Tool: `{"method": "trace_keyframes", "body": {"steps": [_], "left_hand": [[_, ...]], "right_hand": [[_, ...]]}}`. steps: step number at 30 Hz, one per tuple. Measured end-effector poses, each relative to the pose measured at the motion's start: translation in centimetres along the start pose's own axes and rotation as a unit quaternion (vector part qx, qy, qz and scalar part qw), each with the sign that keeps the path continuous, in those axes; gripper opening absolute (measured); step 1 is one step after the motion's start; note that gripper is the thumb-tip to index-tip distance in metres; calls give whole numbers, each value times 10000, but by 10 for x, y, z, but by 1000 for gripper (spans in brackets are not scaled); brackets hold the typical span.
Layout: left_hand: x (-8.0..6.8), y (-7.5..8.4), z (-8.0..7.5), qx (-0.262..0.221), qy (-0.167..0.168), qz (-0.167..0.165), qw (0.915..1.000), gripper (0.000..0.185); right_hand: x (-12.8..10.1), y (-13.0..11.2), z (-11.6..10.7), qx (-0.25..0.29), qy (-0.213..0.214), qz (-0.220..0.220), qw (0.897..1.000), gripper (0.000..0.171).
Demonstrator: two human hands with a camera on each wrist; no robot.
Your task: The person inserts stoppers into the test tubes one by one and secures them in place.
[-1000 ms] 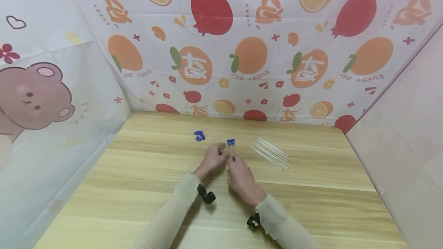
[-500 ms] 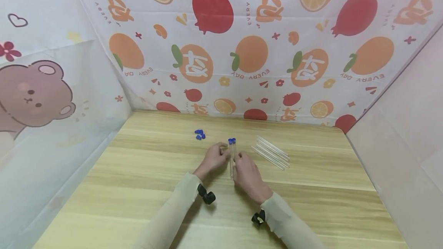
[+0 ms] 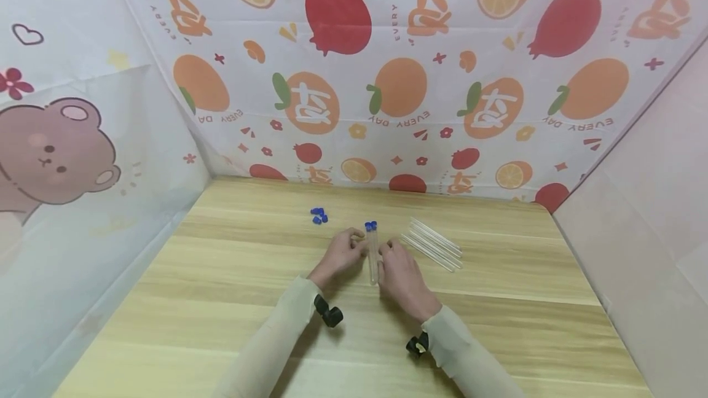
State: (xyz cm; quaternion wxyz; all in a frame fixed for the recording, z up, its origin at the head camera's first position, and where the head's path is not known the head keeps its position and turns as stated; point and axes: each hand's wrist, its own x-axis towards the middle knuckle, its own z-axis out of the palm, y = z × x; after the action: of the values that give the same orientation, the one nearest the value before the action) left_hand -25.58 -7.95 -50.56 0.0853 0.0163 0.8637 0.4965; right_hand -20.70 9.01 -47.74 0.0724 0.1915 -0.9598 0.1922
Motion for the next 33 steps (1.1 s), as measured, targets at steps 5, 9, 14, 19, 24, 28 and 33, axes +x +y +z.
{"method": "trace_keyframes", "body": {"steps": [5,9,14,19,24,28,33], "left_hand": [[1,0,-1,153,52,81,9998,31],[1,-1,-3,197,67,90,9997,29],[-1,-1,-5,236,49,120,9996,25],[1,-2,-7,257,40,96,9996,25],[3,-3,-8,336,18,29,9994,25],[3,-4,-9,372,-12,56,9993,25],[1,-2,-13,484,31,158,9987,25]], "right_hand": [[1,1,-4,59,-44,95,9999,26],[2,3,-4,36,-18,66,10000,26],[3,4,-5,-26,83,-24,10000,25],[5,6,-6,-32,191,-50,9998,25],[5,8,-8,-75,213,-58,9997,24],[5,10,-10,-110,237,-73,9996,23],[6,12,-13,-200,247,-72,9995,22]]}}
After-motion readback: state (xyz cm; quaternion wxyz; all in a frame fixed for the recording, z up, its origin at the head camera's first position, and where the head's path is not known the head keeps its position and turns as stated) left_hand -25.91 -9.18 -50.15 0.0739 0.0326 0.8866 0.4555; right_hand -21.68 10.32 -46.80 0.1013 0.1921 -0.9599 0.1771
